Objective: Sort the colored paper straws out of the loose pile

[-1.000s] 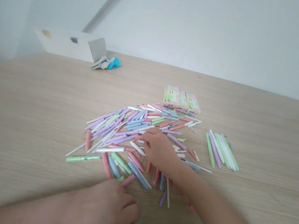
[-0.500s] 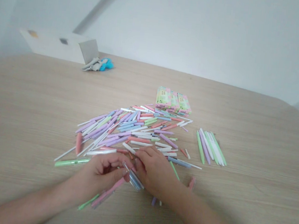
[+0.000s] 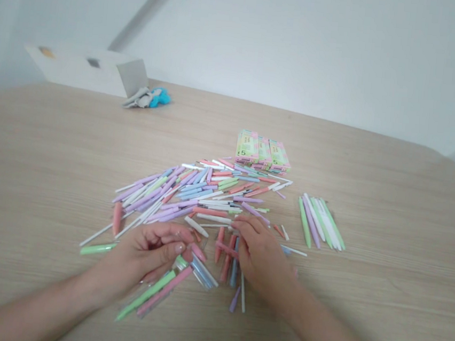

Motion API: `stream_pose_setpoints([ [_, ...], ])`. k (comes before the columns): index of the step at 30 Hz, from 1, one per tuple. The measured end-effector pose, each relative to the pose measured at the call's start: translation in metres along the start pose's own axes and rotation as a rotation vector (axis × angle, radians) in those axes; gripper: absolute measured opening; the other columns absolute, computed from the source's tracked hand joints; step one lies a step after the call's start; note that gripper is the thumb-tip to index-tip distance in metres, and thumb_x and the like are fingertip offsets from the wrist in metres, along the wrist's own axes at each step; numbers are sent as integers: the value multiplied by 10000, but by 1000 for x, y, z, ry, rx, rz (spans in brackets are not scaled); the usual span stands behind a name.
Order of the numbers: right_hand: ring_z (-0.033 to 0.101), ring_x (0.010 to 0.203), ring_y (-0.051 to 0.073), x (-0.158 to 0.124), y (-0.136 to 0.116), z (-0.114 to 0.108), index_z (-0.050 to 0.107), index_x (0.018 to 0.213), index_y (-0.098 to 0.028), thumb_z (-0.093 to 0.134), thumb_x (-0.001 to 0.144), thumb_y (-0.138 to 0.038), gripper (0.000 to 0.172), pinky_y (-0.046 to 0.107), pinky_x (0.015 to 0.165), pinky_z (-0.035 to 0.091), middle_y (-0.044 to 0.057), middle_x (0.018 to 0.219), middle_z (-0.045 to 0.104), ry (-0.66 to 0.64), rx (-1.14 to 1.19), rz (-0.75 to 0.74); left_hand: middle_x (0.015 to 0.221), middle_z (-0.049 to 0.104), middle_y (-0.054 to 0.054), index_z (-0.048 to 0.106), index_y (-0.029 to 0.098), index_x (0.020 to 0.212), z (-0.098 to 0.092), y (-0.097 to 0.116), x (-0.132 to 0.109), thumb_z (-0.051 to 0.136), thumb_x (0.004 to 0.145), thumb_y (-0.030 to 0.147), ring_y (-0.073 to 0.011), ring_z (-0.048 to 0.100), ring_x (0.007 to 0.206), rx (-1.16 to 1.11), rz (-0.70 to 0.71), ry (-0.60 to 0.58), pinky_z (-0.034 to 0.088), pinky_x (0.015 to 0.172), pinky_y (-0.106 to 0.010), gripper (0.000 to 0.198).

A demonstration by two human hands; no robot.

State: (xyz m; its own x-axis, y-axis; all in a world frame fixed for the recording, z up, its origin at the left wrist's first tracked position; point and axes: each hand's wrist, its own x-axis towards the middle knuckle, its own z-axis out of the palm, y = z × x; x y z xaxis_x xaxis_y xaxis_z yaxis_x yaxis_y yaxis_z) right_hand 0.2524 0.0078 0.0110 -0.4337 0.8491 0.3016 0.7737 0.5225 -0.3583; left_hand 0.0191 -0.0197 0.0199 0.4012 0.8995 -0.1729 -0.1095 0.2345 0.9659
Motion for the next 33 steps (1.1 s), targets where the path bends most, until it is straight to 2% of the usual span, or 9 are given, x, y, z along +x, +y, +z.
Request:
stream_pose_setpoints([
  [4,562,1093,247,6,34,-9,565,1185,-172,362,835,-108,410,455,948,448,113,1150,622,85,-98,170,829,691,-64,627,120,933,0,-1,1,596,821,345,0,301,371,14,-1,10,197,347,-144,253],
  [6,552,1131,279,7,52,-10,534,1235,-108,353,848,-153,429,483,962,437,162,1197,604,79,-159,234,816,685,-50,631,124,924,1,0,2,592,822,346,1,292,364,20,8,17,184,343,-148,247],
  [9,507,1200,262,6,65,-5,512,1261,-92,336,869,-176,437,470,1014,402,164,1264,564,-27,-174,140,713,643,-10,628,122,888,2,2,2,588,823,338,2,262,358,20,17,23,159,342,-149,228],
  [13,431,1271,230,4,54,4,480,1287,-102,323,865,-124,450,476,1060,352,155,1314,524,-128,-133,7,676,590,6,623,114,864,1,1,3,564,840,315,2,258,362,61,32,40,150,342,-149,210],
  [19,429,1271,210,7,36,5,465,1309,-113,340,866,-132,460,435,1058,359,137,1354,492,-163,-74,1,709,583,-6,628,121,934,-3,-7,2,530,862,303,-1,267,372,108,21,11,176,346,-144,219],
  [22,504,1199,207,16,48,-11,520,1267,-163,332,856,-129,453,415,1012,401,100,1288,561,-74,13,86,676,557,8,627,129,908,-6,-9,3,533,864,310,0,261,374,87,0,12,172,347,-139,209],
  [25,585,1071,232,27,70,-34,632,1121,-204,376,820,-144,399,420,948,429,67,1132,659,173,36,343,579,491,42,607,136,856,-7,-8,3,525,870,330,-5,257,352,4,-26,59,186,337,-135,211],
  [27,618,975,240,32,84,-46,674,1037,-206,404,795,-156,367,407,880,457,56,1021,696,254,40,463,535,460,56,588,140,824,-8,-6,4,523,867,345,-10,251,332,-54,-36,110,200,313,-130,219],
  [33,634,871,220,35,94,-49,705,944,-219,426,766,-179,334,356,801,468,30,917,711,238,59,482,441,397,74,515,167,731,-9,1,6,536,845,390,-45,241,319,-148,-48,217,272,257,-139,251],
])
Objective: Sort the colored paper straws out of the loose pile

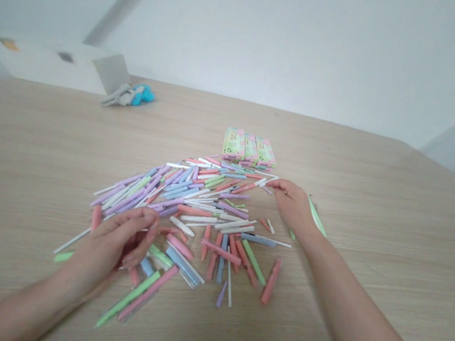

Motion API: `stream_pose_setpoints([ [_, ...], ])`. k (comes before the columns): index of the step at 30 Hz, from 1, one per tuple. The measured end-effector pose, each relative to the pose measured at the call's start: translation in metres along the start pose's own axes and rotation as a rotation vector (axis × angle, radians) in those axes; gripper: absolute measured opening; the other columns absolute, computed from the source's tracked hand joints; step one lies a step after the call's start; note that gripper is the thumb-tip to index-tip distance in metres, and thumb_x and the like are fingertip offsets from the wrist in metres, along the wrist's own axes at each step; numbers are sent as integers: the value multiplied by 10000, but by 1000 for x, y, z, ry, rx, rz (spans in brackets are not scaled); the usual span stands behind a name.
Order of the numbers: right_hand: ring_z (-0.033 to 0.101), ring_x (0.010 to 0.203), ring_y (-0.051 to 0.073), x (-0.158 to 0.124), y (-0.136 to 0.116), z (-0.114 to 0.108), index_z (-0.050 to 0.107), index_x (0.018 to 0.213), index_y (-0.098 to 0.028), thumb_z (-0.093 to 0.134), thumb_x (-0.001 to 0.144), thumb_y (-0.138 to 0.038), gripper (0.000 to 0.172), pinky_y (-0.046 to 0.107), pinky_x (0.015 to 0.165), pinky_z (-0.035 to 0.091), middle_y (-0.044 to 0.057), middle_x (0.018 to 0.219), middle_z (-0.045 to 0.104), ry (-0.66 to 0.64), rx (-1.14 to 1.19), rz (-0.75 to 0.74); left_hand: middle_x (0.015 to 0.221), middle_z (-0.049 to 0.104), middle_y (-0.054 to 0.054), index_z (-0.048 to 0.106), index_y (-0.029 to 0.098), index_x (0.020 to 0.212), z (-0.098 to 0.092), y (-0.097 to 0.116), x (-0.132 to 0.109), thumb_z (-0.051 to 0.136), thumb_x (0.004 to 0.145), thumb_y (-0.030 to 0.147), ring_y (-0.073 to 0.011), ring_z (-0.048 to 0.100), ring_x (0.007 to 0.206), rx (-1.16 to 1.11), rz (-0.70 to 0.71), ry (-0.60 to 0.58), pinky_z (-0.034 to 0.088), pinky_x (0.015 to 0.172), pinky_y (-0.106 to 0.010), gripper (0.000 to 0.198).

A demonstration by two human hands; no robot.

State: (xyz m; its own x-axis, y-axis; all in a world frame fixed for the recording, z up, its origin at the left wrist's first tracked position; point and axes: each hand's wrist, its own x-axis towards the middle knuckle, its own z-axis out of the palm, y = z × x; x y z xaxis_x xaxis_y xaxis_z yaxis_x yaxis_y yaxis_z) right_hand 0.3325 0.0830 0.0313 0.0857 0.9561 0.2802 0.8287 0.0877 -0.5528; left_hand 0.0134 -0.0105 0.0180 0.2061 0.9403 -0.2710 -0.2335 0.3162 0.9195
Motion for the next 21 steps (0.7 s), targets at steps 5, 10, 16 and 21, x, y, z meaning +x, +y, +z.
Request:
stream_pose_setpoints([
  [5,632,766,201,-5,-9,1,713,896,-207,451,780,-212,286,316,727,464,28,823,710,-60,-59,-2,437,401,64,476,163,676,0,0,2,531,848,354,-37,251,325,-76,34,46,185,285,-127,263],
  [10,613,694,180,-24,-24,-3,696,868,-189,513,787,-246,209,289,654,446,31,786,699,-247,-71,-51,447,378,64,458,160,644,0,1,1,518,855,336,-35,253,332,-77,35,32,160,305,-137,281],
  [16,588,695,166,-73,-61,0,664,761,-209,554,822,-328,173,277,646,420,7,721,656,-582,-54,-230,435,370,59,450,153,612,2,6,0,490,871,311,-30,245,332,-74,72,76,162,324,-146,306],
  [21,552,708,174,-97,-69,15,583,675,-195,544,844,-342,227,288,652,386,23,722,611,-560,-173,-330,451,364,63,450,160,635,0,7,3,493,866,283,-34,234,340,-111,107,82,154,330,-156,265],
])
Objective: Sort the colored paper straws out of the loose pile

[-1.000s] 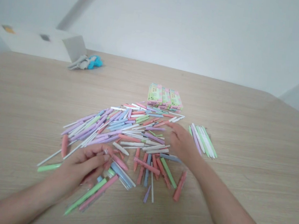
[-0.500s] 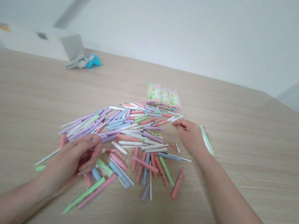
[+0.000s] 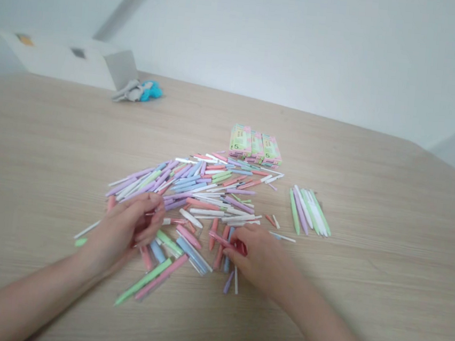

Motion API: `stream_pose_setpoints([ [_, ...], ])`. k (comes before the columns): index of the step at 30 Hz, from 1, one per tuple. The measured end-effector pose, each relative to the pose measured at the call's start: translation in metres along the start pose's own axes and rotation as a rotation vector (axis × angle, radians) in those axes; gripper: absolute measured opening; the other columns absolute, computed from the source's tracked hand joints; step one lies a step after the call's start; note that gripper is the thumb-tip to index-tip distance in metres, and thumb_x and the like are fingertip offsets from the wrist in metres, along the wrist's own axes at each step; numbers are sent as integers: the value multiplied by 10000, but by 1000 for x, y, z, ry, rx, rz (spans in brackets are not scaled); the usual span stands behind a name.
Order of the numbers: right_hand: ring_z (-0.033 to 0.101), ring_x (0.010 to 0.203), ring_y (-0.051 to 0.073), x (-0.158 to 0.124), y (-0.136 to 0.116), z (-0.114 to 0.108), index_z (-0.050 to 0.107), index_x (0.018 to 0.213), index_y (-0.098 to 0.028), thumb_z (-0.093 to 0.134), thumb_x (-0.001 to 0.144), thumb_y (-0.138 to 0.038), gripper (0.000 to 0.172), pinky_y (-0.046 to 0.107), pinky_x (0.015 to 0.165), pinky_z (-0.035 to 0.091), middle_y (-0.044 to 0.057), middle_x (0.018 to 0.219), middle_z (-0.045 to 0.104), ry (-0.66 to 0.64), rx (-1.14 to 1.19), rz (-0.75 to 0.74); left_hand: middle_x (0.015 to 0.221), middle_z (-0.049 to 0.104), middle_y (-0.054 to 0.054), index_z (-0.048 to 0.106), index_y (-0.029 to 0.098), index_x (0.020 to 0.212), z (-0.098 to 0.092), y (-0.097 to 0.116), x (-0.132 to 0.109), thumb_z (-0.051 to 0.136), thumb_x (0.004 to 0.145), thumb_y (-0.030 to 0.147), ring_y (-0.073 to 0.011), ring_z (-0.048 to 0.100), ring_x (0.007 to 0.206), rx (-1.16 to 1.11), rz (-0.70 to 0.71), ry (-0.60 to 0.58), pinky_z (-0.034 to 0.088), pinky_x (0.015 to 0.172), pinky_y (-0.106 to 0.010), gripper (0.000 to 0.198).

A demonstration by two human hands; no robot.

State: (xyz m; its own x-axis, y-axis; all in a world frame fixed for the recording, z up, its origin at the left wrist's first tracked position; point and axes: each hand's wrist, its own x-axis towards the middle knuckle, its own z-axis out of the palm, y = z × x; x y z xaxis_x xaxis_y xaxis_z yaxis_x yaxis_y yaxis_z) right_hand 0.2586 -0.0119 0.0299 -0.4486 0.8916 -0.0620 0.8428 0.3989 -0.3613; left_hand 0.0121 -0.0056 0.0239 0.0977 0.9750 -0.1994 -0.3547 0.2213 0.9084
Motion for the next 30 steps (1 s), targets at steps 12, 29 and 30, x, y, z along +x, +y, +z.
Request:
stream_pose_setpoints([
  [12,545,554,142,-3,-24,-3,621,781,-198,487,864,-340,212,258,563,351,-8,597,610,312,87,143,505,356,64,416,170,612,-12,6,12,523,789,247,-33,223,357,-11,110,13,139,324,-168,221],
  [29,541,565,120,-5,19,-4,642,824,-182,641,743,-364,199,232,539,428,5,682,629,712,624,376,662,614,-10,549,176,690,-25,-3,18,400,888,348,-139,536,587,729,323,37,412,558,-233,302],
  [30,537,568,116,-5,19,-4,642,825,-181,642,746,-359,194,229,544,428,5,693,630,720,648,367,704,626,-14,565,179,709,-25,-3,16,394,897,349,-150,556,647,823,340,21,427,616,-244,306],
])
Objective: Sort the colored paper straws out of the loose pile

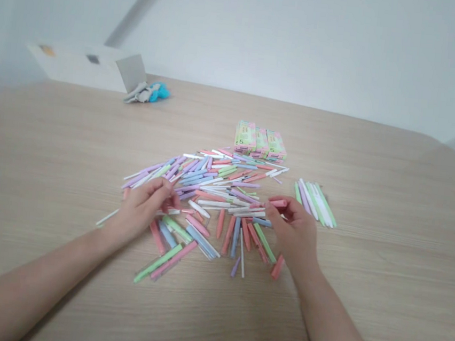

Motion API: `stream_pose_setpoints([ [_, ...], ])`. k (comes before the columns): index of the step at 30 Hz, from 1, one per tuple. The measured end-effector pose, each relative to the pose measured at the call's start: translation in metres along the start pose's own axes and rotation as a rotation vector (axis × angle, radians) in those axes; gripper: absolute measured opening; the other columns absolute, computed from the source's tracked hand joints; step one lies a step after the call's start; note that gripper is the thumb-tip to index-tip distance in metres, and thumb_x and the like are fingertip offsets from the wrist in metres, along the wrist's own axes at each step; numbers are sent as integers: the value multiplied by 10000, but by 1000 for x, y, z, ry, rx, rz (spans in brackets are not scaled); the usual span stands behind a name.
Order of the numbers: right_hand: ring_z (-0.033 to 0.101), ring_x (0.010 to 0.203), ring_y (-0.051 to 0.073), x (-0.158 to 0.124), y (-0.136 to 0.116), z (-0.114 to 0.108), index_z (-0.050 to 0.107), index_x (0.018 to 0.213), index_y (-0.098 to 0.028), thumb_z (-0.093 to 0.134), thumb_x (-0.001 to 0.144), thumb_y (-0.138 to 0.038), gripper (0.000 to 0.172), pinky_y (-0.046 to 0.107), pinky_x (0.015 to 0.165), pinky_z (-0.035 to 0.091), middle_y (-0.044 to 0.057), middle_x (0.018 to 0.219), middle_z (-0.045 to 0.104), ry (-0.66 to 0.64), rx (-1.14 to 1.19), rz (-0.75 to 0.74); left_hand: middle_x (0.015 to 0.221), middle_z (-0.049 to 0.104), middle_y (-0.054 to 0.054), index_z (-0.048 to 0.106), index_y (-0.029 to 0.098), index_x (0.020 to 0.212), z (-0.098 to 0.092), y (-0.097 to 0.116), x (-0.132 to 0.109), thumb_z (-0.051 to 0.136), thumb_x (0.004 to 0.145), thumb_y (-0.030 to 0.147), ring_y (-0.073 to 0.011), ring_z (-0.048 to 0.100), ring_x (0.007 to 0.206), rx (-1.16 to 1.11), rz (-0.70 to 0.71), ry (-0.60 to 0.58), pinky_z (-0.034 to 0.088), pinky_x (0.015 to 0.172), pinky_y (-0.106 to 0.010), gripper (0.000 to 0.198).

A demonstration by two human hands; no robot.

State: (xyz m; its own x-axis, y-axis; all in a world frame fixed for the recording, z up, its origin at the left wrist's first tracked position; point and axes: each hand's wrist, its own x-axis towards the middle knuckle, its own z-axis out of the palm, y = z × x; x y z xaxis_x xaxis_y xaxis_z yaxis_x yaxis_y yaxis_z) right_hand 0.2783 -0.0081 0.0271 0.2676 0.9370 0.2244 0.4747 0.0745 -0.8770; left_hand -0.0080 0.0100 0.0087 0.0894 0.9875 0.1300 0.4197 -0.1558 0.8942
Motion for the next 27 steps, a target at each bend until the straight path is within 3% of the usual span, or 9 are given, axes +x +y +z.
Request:
stream_pose_setpoints([
  [6,492,525,96,-1,0,1,630,787,-172,558,825,-366,210,214,531,412,-20,617,581,-40,61,-35,716,640,3,606,206,789,2,4,-7,379,911,356,-177,587,708,233,51,-79,410,676,-261,298],
  [15,602,615,147,-4,1,4,654,883,-171,527,838,-362,233,233,538,449,37,753,682,-71,-112,-81,673,655,4,624,215,758,5,0,-8,450,886,381,-178,590,649,225,32,-78,389,623,-242,273],
  [22,607,597,134,-7,9,10,668,979,-204,516,853,-312,225,228,540,458,9,765,689,-212,-217,-132,756,689,-3,612,222,826,4,2,-10,413,907,387,-185,630,719,290,18,-102,415,692,-262,271],
  [27,616,645,141,-1,18,10,675,1031,-239,496,868,-310,253,247,587,457,9,840,705,-261,-306,-186,799,676,-18,602,215,893,5,3,-11,380,919,378,-190,621,732,310,86,-167,429,684,-264,277],
])
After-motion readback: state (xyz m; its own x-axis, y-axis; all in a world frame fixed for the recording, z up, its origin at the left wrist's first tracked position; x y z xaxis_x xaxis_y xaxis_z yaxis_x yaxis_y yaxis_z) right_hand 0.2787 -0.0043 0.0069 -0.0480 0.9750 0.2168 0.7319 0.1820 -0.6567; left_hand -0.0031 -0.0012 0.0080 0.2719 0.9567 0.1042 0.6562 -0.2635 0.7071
